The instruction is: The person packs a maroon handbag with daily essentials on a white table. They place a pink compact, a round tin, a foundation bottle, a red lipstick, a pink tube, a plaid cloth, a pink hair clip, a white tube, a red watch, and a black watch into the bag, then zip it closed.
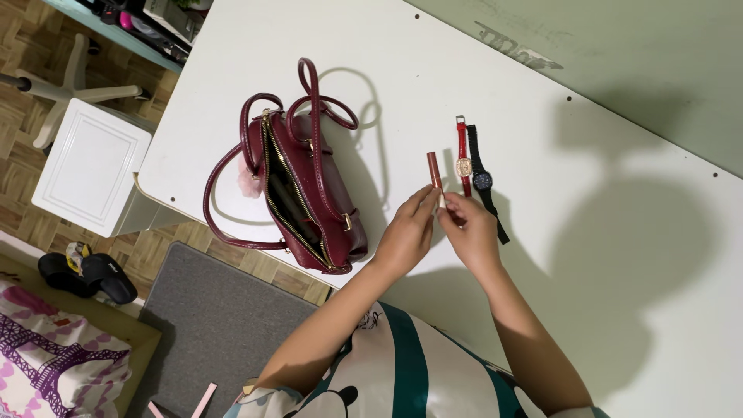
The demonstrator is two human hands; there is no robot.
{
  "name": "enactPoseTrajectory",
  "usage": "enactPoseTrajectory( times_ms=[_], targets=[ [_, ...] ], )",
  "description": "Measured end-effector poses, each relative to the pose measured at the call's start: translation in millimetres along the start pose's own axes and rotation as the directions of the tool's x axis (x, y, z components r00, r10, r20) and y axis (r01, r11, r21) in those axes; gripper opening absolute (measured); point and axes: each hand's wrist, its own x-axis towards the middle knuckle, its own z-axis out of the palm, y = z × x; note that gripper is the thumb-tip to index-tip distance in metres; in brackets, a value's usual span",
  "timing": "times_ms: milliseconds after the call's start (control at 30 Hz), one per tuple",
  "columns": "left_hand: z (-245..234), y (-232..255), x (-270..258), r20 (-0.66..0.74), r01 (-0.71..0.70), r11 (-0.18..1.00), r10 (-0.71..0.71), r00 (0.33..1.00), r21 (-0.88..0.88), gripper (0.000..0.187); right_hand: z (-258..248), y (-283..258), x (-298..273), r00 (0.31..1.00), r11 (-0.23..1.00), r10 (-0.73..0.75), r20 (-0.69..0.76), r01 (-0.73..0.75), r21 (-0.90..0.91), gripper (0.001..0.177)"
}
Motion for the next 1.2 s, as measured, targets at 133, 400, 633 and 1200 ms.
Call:
enactPoseTrajectory(
  times_ms=[133, 400, 633, 1200],
  targets=[
    [-30.5, 23.0, -14.2, -0.064, -0.061, 0.998, 0.062, 0.996, 0.004, 0.052, -3.9, -25.8, -10.3, 0.988, 0.965, 0.101, 0.115, -0.125, 0.229, 0.038],
    [-135.7, 32.8, -65.8, -0.371, -0.002, 0.967, 0.099, 0.923, 0.254, 0.048, 14.5, -115.1, -32.9, 0.945, 0.952, -0.097, 0.313, -0.003, 0.305, 0.033],
    [-193.0, -4.3, -73.1, -0.473, 0.200, 0.950, -0.066, 0.879, 0.239, 0.045, 54.6, -185.7, -29.0, 0.804, 0.983, -0.128, 0.581, 0.025, 0.182, 0.034],
    [-213.4, -54.7, -90.4, -0.422, 0.154, 0.983, -0.099, 0.901, 0.099, 0.044, 96.8, -177.6, -7.0, 0.860, 0.983, 0.108, 0.498, -0.018, -0.183, 0.027]
  ],
)
